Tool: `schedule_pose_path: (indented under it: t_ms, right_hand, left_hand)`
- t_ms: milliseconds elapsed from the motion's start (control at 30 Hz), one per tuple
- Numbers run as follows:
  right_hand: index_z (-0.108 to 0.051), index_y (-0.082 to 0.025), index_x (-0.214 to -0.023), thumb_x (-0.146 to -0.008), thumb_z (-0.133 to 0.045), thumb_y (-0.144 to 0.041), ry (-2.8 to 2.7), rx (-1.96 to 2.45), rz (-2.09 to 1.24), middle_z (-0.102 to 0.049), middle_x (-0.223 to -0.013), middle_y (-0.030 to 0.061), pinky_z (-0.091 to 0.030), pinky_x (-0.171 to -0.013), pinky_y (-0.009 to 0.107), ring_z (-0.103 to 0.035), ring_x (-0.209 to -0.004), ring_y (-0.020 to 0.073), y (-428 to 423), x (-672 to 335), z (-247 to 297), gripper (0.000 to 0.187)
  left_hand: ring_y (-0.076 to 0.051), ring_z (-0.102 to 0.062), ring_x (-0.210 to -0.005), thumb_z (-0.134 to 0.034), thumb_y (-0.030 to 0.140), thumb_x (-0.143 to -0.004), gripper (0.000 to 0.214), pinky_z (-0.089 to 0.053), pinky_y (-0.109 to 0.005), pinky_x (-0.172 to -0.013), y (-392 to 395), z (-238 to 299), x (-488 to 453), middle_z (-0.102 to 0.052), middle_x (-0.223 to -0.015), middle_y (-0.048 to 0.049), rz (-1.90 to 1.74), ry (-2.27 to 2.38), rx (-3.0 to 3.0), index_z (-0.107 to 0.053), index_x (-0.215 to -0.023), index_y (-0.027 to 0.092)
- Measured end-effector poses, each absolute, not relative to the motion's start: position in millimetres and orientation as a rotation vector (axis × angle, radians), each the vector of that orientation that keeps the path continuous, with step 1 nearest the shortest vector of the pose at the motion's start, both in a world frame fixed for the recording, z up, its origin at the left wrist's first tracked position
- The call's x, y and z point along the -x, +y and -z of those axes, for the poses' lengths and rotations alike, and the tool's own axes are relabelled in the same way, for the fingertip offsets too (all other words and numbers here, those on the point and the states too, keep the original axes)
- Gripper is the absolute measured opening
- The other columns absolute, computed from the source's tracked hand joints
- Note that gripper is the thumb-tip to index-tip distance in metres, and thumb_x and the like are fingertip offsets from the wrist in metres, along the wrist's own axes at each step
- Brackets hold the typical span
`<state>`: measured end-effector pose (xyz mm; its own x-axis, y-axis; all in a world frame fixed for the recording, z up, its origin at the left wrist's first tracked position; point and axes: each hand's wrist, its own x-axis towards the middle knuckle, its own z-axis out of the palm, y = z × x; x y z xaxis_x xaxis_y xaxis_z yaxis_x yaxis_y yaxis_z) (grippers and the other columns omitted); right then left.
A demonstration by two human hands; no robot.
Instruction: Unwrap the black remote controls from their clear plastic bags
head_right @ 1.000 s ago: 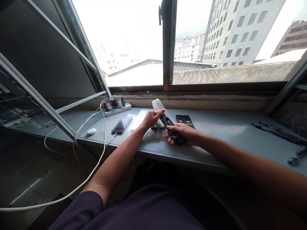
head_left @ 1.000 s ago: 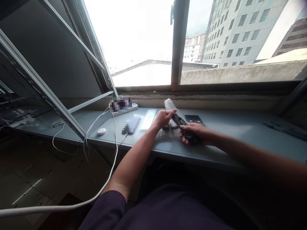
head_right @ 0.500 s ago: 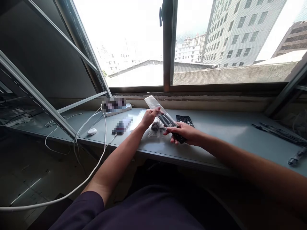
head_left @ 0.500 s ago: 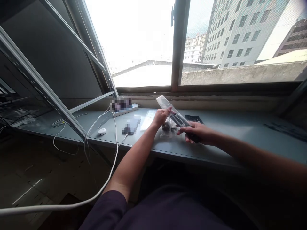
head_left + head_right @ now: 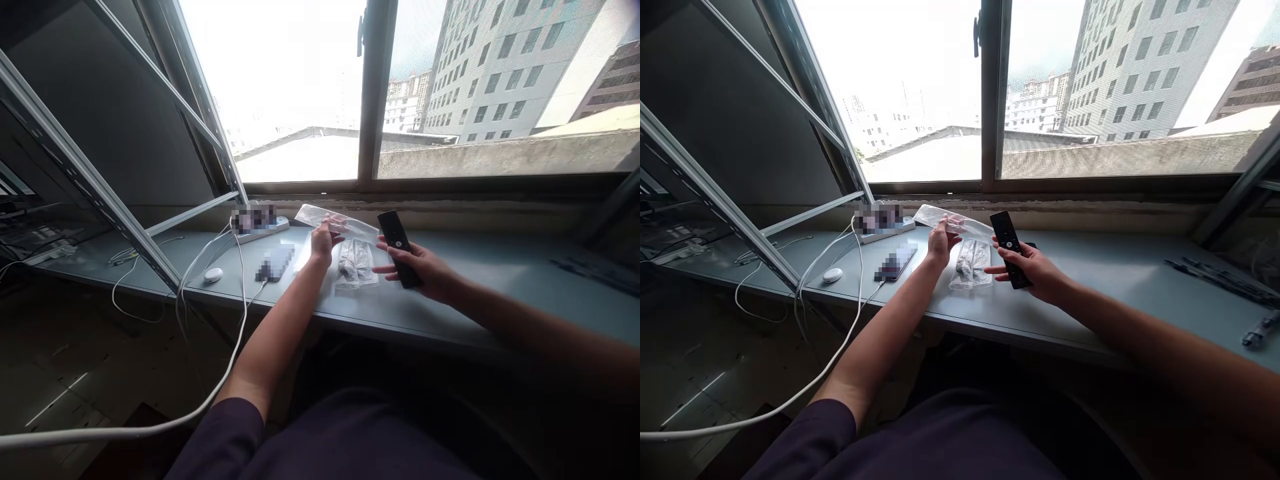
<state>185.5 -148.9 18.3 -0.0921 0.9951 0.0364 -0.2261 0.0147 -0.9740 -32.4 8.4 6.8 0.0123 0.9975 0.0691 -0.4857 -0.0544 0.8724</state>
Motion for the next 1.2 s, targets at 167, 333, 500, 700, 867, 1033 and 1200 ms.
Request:
schedule_pose_path:
  t_ms: [167, 333, 500, 700, 867, 1033, 1200]
  right_hand:
    - [-0.084, -0.031, -0.137, -0.098, -0.096, -0.028, -1.127, 0.965, -1.388, -0.067, -0.174, 0.0086, -0.077, -0.07, 0.031, -0.093, -0.103, 0.0342, -150.3, -180.5, -16.8, 0.042]
    - [-0.086, -0.028, -0.13, -0.097, -0.096, -0.026, -1.12, 0.968, -1.377, -0.075, -0.163, 0.0106, -0.075, -0.066, 0.029, -0.093, -0.103, 0.0341, -147.5, -183.9, -13.9, 0.035]
    - [-0.087, -0.031, -0.129, -0.096, -0.095, -0.025, -1.07, 0.964, -1.329, -0.074, -0.164, 0.0078, -0.074, -0.061, 0.026, -0.093, -0.106, 0.034, -142.9, -188.9, -13.2, 0.035]
    - [-0.088, -0.03, -0.128, -0.096, -0.095, -0.025, -1.109, 0.968, -1.288, -0.077, -0.159, 0.0078, -0.076, -0.069, 0.026, -0.092, -0.112, 0.0334, -144.5, -188.7, -12.9, 0.033]
    - [-0.089, -0.031, -0.128, -0.095, -0.097, -0.027, -1.13, 0.956, -1.249, -0.077, -0.159, 0.0083, -0.076, -0.072, 0.028, -0.092, -0.111, 0.0322, -146.1, -189.8, -14.0, 0.035]
    - [-0.086, -0.032, -0.135, -0.092, -0.099, -0.03, -1.144, 0.965, -1.198, -0.08, -0.153, 0.0093, -0.078, -0.072, 0.033, -0.091, -0.112, 0.0339, -145.9, -191.8, -15.1, 0.045]
    - [-0.088, -0.034, -0.132, -0.092, -0.099, -0.031, -1.145, 0.959, -1.173, -0.079, -0.157, 0.0056, -0.077, -0.073, 0.032, -0.09, -0.107, 0.0292, -146.0, -190.5, -13.7, 0.042]
  left_hand:
    - [-0.021, -0.086, -0.097, -0.075, 0.04, -0.112, 0.031, -0.068, -0.031, -0.085, -6.9, -11.9, 26.1, -0.087, -0.127, -0.013, -1.171, 0.545, -0.984, -0.083, -0.132, 0.017]
    - [-0.027, -0.087, -0.105, -0.08, 0.048, -0.109, 0.037, -0.068, -0.035, -0.092, -14.2, -14.7, 27.3, -0.087, -0.132, -0.0168, -1.017, 0.519, -1.084, -0.085, -0.128, 0.017]
    - [-0.026, -0.087, -0.106, -0.078, 0.054, -0.108, 0.041, -0.065, -0.031, -0.084, -12.8, -16.0, 32.4, -0.087, -0.134, -0.0169, -1.095, 0.544, -1.138, -0.087, -0.124, 0.017]
    - [-0.023, -0.085, -0.101, -0.078, 0.057, -0.105, 0.043, -0.059, -0.026, -0.076, -10.4, -14.7, 35.1, -0.088, -0.128, -0.0154, -1.148, 0.574, -1.178, -0.088, -0.117, 0.017]
    - [-0.014, -0.077, -0.081, -0.078, 0.05, -0.105, 0.034, -0.048, -0.022, -0.059, 2.7, -9.8, 35.8, -0.089, -0.112, -0.0116, -1.348, 0.66, -1.044, -0.086, -0.105, 0.017]
    - [-0.007, -0.065, -0.064, -0.076, 0.035, -0.109, 0.02, -0.035, -0.018, -0.049, 14.6, -12.6, 40.6, -0.085, -0.091, -0.0044, -1.555, 0.709, -0.796, -0.082, -0.108, 0.017]
    - [-0.01, -0.076, -0.072, -0.07, 0.031, -0.115, 0.018, -0.045, -0.016, -0.051, 18.1, -16.9, 45.6, -0.083, -0.094, -0.0042, -1.56, 0.683, -0.542, -0.078, -0.121, 0.016]
